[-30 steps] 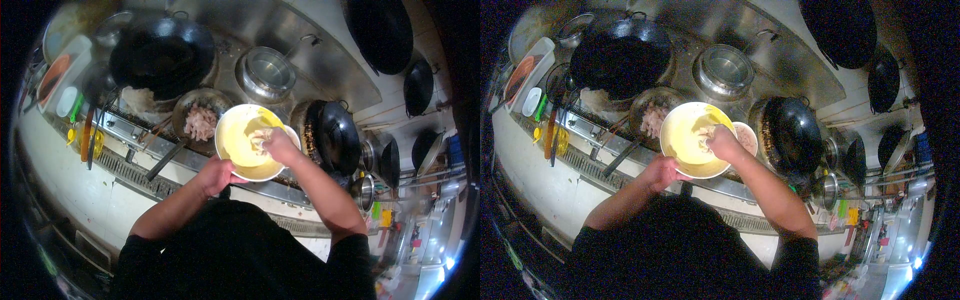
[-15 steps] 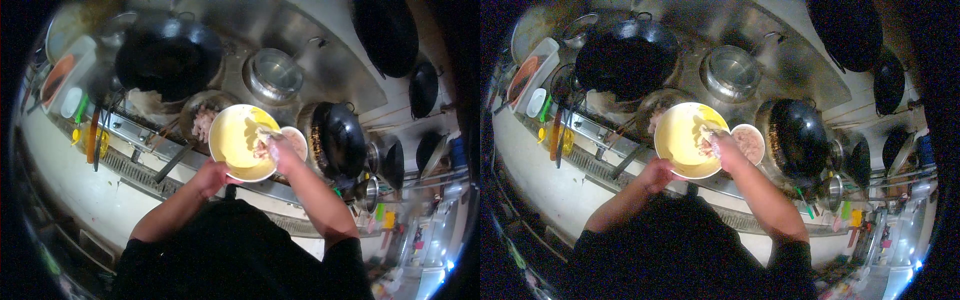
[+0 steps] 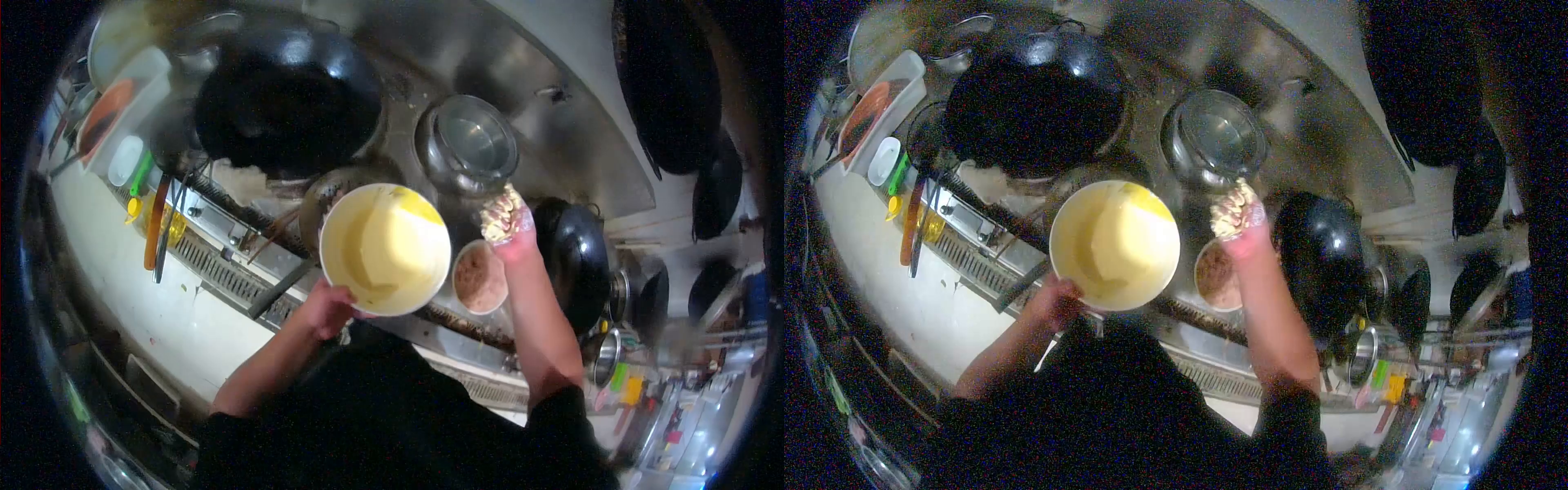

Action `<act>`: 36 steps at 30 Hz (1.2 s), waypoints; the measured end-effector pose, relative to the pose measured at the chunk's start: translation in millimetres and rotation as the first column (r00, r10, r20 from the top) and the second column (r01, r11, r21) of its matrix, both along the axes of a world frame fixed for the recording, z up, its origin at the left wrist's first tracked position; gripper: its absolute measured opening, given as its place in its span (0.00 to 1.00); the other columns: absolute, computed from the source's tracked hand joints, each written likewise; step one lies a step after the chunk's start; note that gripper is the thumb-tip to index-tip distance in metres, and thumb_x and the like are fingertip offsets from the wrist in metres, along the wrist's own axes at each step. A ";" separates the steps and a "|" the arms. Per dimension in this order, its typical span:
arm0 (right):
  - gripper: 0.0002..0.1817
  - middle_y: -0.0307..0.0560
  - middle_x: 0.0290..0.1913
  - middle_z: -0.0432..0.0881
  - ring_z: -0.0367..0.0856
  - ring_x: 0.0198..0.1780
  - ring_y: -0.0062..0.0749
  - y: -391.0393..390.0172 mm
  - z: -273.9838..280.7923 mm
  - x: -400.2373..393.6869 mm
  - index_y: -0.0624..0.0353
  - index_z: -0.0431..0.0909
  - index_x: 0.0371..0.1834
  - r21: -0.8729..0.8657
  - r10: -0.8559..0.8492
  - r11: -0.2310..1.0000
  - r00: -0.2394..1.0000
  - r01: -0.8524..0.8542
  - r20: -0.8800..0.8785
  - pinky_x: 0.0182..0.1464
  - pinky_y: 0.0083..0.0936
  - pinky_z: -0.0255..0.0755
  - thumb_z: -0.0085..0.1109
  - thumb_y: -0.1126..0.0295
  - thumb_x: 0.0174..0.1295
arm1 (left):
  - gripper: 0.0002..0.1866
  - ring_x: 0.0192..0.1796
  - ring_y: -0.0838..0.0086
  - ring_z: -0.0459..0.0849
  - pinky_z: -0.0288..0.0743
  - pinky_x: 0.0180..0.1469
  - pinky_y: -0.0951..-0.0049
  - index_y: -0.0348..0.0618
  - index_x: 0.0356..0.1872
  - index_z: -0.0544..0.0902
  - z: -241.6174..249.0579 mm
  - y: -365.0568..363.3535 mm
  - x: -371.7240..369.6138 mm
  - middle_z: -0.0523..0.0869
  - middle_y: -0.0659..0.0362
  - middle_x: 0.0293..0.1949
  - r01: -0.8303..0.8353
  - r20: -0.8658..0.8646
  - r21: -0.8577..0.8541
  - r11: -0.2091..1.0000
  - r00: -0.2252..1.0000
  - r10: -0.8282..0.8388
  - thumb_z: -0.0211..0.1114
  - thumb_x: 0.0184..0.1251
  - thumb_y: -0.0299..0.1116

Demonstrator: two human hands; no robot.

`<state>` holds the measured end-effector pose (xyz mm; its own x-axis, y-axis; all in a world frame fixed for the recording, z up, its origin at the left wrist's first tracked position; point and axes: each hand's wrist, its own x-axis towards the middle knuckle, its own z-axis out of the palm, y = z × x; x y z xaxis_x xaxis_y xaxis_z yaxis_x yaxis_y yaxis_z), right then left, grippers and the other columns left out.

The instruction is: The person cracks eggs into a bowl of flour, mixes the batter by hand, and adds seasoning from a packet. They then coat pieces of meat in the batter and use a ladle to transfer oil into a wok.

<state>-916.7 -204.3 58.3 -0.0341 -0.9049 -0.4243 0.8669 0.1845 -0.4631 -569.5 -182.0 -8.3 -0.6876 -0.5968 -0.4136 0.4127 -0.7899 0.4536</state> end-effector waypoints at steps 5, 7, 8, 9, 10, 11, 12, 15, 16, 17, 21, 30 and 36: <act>0.04 0.36 0.20 0.68 0.67 0.20 0.25 -74.3 -133.9 -142.0 0.51 0.72 0.34 0.116 0.057 0.993 0.846 0.006 -0.530 0.19 0.24 0.62 0.50 0.65 0.60 | 0.30 0.43 0.56 0.81 0.79 0.42 0.56 0.31 0.53 0.69 1.1 0.3 -4.1 0.79 0.47 0.44 -0.252 0.150 0.097 0.963 0.960 0.236 0.58 0.40 0.22; 0.06 0.40 0.24 0.72 0.72 0.24 0.30 -103.9 -162.9 -161.6 0.52 0.74 0.36 0.087 0.010 0.994 0.745 0.064 -0.667 0.23 0.28 0.67 0.51 0.65 0.59 | 0.30 0.44 0.57 0.82 0.79 0.44 0.57 0.31 0.52 0.69 -22.0 7.9 6.4 0.79 0.47 0.44 -0.277 0.159 0.068 0.958 0.951 0.264 0.58 0.39 0.21; 0.08 0.44 0.28 0.77 0.77 0.27 0.34 -118.3 -169.6 -165.4 0.53 0.76 0.38 0.052 -0.035 0.991 0.612 0.124 -0.790 0.28 0.33 0.72 0.51 0.65 0.59 | 0.30 0.44 0.57 0.82 0.78 0.46 0.58 0.30 0.51 0.70 -19.7 3.7 3.8 0.80 0.48 0.44 -0.297 0.158 0.047 0.954 0.945 0.287 0.58 0.38 0.20; 0.08 0.44 0.28 0.77 0.77 0.27 0.34 -132.8 -177.1 -168.1 0.53 0.76 0.38 0.051 -0.035 0.991 0.622 0.121 -0.782 0.28 0.33 0.72 0.51 0.65 0.59 | 0.30 0.45 0.57 0.81 0.78 0.48 0.59 0.29 0.52 0.70 -15.8 6.3 -0.5 0.80 0.48 0.44 -0.352 0.134 0.080 0.933 0.931 0.339 0.58 0.37 0.20; 0.11 0.49 0.33 0.79 0.79 0.33 0.40 -146.8 -184.9 -167.9 0.55 0.78 0.39 0.009 0.007 0.999 -0.057 -0.034 -0.998 0.35 0.36 0.73 0.50 0.64 0.60 | 0.31 0.46 0.57 0.81 0.77 0.49 0.59 0.30 0.52 0.70 -11.5 6.2 -2.4 0.80 0.48 0.45 -0.362 0.158 0.065 0.930 0.924 0.349 0.58 0.37 0.20; 0.13 0.53 0.39 0.81 0.81 0.39 0.45 -159.2 -192.1 -168.0 0.57 0.80 0.39 0.082 -0.070 0.980 -0.704 -0.180 -0.707 0.42 0.39 0.74 0.49 0.62 0.60 | 0.32 0.46 0.57 0.81 0.76 0.50 0.58 0.30 0.52 0.71 -8.7 7.5 -4.9 0.80 0.48 0.45 -0.372 0.182 0.053 0.927 0.916 0.357 0.58 0.36 0.20; 0.16 0.56 0.44 0.80 0.79 0.44 0.50 -172.3 -198.8 -166.2 0.58 0.81 0.36 0.368 0.152 0.922 -0.761 -0.121 -0.630 0.49 0.40 0.71 0.47 0.59 0.61 | 0.32 0.46 0.57 0.81 0.76 0.50 0.58 0.30 0.52 0.71 -7.1 8.9 -7.8 0.80 0.48 0.45 -0.375 0.192 0.053 0.925 0.913 0.359 0.58 0.36 0.20; 0.17 0.55 0.43 0.80 0.79 0.45 0.49 -190.1 -190.4 -171.9 0.60 0.81 0.36 0.574 0.248 0.818 -0.883 -0.029 -0.399 0.49 0.40 0.72 0.45 0.60 0.62 | 0.33 0.48 0.55 0.80 0.76 0.52 0.57 0.30 0.53 0.70 0.1 7.3 -15.4 0.80 0.48 0.46 -0.469 0.200 0.101 0.878 0.874 0.443 0.58 0.34 0.21; 0.18 0.54 0.43 0.80 0.79 0.45 0.48 -192.9 -191.5 -176.5 0.61 0.81 0.35 0.657 0.276 0.753 -0.925 0.039 -0.261 0.49 0.40 0.72 0.44 0.60 0.62 | 0.34 0.48 0.55 0.80 0.75 0.53 0.56 0.31 0.54 0.70 4.7 6.0 -17.4 0.79 0.48 0.46 -0.470 0.206 0.119 0.875 0.873 0.441 0.58 0.34 0.21; 0.18 0.54 0.43 0.80 0.79 0.45 0.48 -193.8 -194.2 -179.0 0.61 0.81 0.35 0.661 0.279 0.750 -0.924 0.038 -0.262 0.49 0.40 0.72 0.44 0.60 0.62 | 0.35 0.49 0.55 0.79 0.74 0.54 0.56 0.31 0.54 0.70 7.4 5.5 -19.8 0.79 0.47 0.47 -0.470 0.212 0.137 0.872 0.874 0.438 0.58 0.33 0.21; 0.13 0.55 0.42 0.81 0.80 0.45 0.44 -204.3 -256.8 -207.5 0.59 0.82 0.34 0.597 0.390 0.798 -0.828 0.086 -0.402 0.48 0.37 0.74 0.47 0.65 0.59 | 0.35 0.49 0.55 0.79 0.74 0.53 0.56 0.30 0.54 0.69 13.0 0.9 -27.0 0.79 0.47 0.47 -0.481 0.251 0.106 0.870 0.860 0.445 0.58 0.33 0.21; 0.11 0.53 0.43 0.81 0.81 0.45 0.41 -202.7 -261.8 -219.2 0.61 0.81 0.36 0.607 0.376 0.781 -0.887 0.149 -0.267 0.46 0.34 0.75 0.51 0.70 0.54 | 0.34 0.49 0.56 0.80 0.75 0.53 0.57 0.31 0.54 0.70 11.7 -3.3 -37.0 0.79 0.48 0.47 -0.438 0.239 0.077 0.895 0.880 0.410 0.59 0.34 0.23; 0.14 0.58 0.46 0.79 0.80 0.47 0.44 -208.7 -297.5 -236.9 0.64 0.77 0.42 0.725 0.168 0.672 -0.985 0.148 0.045 0.46 0.35 0.75 0.50 0.68 0.55 | 0.35 0.49 0.55 0.79 0.75 0.53 0.56 0.30 0.56 0.68 12.8 -1.6 -34.6 0.78 0.46 0.48 -0.452 0.231 0.058 0.890 0.873 0.428 0.58 0.35 0.23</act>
